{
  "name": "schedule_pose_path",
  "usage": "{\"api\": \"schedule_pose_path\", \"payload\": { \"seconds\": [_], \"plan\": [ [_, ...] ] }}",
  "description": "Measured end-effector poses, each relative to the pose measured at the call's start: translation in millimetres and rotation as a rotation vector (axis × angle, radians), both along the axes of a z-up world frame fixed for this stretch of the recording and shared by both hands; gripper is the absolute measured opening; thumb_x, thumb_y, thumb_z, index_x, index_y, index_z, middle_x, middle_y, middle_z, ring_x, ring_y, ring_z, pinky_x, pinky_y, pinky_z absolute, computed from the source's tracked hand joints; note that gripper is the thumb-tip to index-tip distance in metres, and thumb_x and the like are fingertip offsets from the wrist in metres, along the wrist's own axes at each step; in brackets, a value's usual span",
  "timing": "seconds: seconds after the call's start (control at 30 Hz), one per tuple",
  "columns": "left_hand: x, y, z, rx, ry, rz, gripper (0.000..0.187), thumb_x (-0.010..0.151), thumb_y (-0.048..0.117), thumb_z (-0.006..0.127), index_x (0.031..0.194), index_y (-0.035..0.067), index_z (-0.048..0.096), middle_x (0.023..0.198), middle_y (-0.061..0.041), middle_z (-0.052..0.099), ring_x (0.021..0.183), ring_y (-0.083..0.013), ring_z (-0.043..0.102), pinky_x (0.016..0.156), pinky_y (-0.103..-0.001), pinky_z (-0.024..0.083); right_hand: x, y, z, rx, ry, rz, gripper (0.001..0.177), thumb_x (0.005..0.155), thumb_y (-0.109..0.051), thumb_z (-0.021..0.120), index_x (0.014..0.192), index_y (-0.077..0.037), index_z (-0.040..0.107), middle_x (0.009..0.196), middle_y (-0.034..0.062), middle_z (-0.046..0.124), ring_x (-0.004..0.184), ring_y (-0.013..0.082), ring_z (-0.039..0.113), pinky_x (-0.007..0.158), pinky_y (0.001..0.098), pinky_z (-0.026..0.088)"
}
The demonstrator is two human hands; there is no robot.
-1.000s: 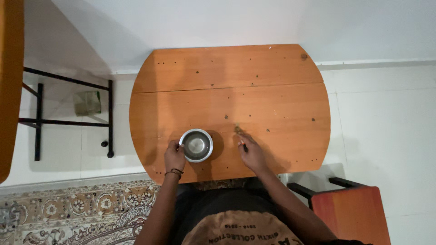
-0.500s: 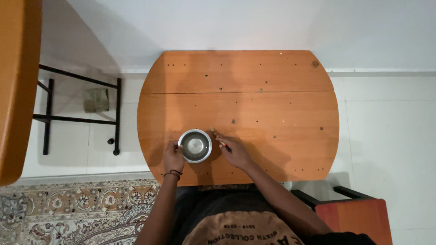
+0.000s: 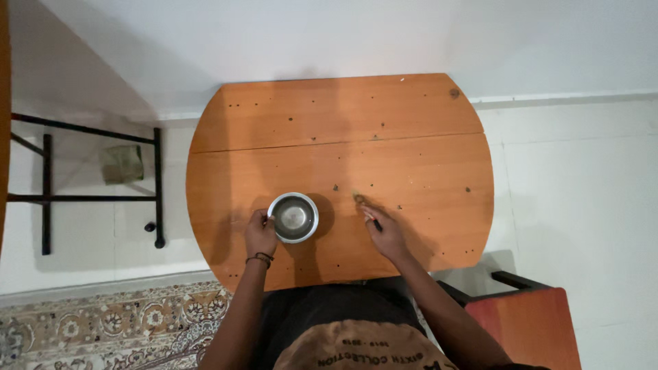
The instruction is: The person applies a liquid from a bowl to a wooden table surface using a brush, moving across the surface to coat it.
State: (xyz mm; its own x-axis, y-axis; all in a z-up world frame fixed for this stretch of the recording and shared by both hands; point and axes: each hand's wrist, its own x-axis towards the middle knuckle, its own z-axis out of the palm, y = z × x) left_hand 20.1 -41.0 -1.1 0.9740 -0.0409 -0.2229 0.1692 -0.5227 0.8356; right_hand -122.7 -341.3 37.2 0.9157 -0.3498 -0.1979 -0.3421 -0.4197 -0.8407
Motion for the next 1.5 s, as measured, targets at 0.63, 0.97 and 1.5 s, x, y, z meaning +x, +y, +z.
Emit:
{"api": "schedule_pose_path", "payload": {
  "seconds": [0.63,0.97,1.5],
  "plan": [
    [0,-19,11,-0.022,0.052,-0.024,0.018,0.098,0.011,0.063,0.111,0.001,0.069,0.097,-0.014,0.075,0.090,-0.0223,0.072,0.080,-0.036,0.056,14,25,7,0.028,-0.134,0.060,0.035,0.099,-0.014,0.062,0.134,-0.007,0.065,0.135,0.0172,0.068,0.125,0.0283,0.067,0.104,0.0354,0.051],
    [-4,-19,25,0.015,0.128,-0.016,0.017,0.098,0.012,0.062,0.110,0.002,0.068,0.091,-0.015,0.075,0.081,-0.0239,0.073,0.075,-0.037,0.056,-17,-6,2,0.068,-0.050,-0.139,0.038,0.100,-0.013,0.058,0.136,-0.006,0.063,0.134,0.0146,0.069,0.122,0.0240,0.067,0.102,0.0332,0.049],
    [-5,-21,28,0.057,0.090,-0.043,0.018,0.098,0.013,0.062,0.110,0.001,0.069,0.091,-0.016,0.075,0.081,-0.0243,0.073,0.074,-0.037,0.056,-1,10,13,-0.042,-0.099,0.012,0.038,0.098,-0.015,0.062,0.135,-0.008,0.065,0.135,0.0166,0.069,0.125,0.0272,0.067,0.104,0.0342,0.051]
  ]
}}
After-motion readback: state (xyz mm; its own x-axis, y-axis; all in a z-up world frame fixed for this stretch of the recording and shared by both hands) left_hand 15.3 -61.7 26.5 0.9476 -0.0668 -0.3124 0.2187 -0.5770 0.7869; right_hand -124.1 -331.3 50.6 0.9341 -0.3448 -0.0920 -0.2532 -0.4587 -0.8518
